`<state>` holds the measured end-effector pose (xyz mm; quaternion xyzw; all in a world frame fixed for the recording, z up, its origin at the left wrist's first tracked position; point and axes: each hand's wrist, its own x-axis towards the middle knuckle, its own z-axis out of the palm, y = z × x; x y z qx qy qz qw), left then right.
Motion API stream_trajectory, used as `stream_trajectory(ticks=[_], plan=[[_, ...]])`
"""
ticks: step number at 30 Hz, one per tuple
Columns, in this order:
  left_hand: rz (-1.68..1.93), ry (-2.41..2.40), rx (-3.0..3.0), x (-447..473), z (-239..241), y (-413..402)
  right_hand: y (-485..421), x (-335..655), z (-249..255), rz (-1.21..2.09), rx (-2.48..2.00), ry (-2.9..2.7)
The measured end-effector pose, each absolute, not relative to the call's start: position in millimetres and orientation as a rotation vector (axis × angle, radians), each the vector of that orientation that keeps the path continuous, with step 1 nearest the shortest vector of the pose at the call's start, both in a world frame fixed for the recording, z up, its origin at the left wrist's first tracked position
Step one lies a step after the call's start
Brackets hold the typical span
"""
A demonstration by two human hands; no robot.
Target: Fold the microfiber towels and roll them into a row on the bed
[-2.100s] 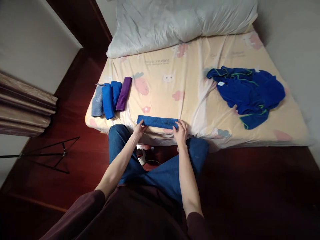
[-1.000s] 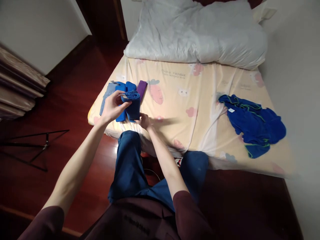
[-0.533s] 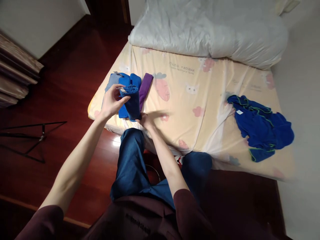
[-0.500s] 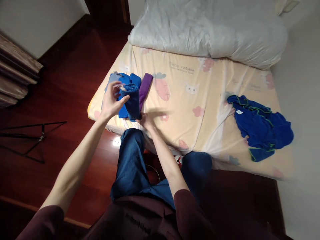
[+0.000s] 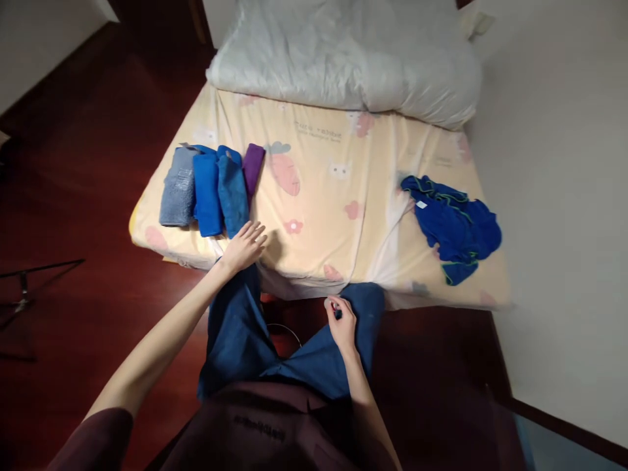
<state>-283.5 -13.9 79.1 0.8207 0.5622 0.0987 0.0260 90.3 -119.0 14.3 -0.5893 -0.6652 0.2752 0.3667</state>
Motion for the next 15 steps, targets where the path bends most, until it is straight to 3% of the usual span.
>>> stream_trajectory(ticks=[9, 15], plan=[[0.184, 1.474, 2.536, -249, 57, -44, -152, 149, 29, 0.387, -1.666, -1.636], [0.454, 1.932, 2.367, -252, 69, -92, -139, 182, 28, 0.3, -1.869, -1.729]])
